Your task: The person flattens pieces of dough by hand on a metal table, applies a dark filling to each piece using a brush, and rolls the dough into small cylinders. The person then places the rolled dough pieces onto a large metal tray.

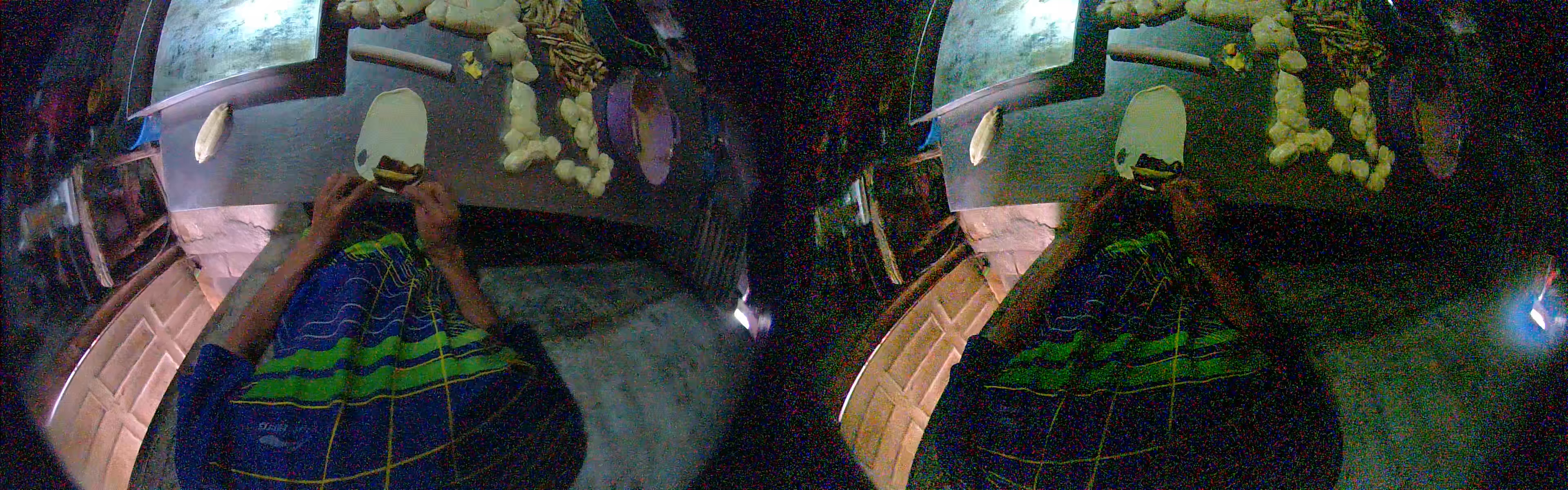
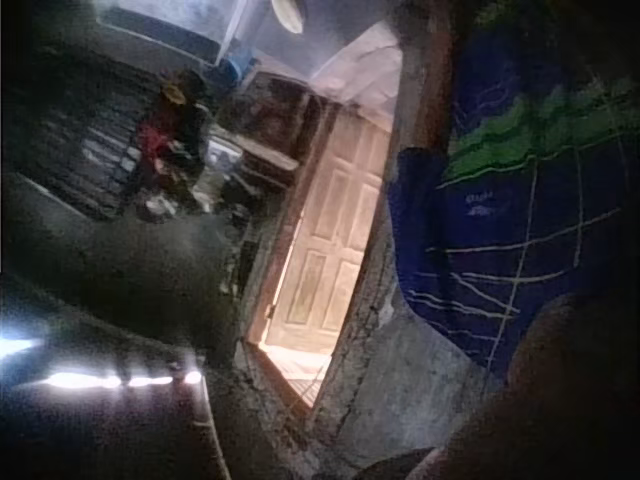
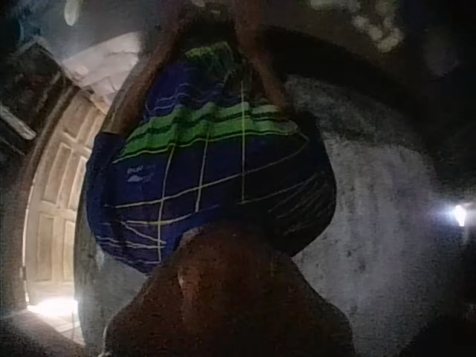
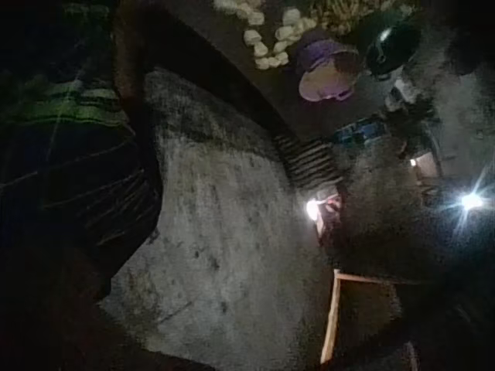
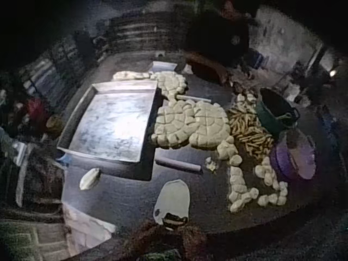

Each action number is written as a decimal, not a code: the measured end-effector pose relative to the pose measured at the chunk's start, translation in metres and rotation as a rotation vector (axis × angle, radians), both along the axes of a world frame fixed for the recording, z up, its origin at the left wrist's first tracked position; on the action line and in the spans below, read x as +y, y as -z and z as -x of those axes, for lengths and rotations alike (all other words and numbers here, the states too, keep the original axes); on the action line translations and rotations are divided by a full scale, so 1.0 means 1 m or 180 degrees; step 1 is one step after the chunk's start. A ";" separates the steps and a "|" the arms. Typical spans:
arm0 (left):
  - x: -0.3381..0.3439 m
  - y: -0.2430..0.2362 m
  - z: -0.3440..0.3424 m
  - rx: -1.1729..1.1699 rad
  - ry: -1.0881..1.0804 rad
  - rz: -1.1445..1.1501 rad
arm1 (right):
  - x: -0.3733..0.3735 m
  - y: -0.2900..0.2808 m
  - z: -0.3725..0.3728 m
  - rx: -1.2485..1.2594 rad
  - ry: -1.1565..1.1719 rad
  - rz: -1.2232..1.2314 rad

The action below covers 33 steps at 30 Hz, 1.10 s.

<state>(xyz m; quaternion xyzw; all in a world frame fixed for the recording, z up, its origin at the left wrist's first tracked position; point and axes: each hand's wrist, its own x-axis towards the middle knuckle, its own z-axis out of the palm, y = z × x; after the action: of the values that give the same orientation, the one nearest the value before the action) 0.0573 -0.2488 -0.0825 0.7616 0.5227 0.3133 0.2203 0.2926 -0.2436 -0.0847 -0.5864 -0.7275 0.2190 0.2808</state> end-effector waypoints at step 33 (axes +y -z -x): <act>0.030 0.025 0.008 0.0633 0.0094 -0.0498 | 0.027 0.001 -0.012 -0.0879 -0.0700 -0.0678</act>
<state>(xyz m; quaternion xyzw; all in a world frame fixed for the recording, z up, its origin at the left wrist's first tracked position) 0.0497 -0.2187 -0.1077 0.8113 0.5047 0.2729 0.1119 0.3048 -0.2166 -0.0857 -0.4949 -0.8378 0.0877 0.2132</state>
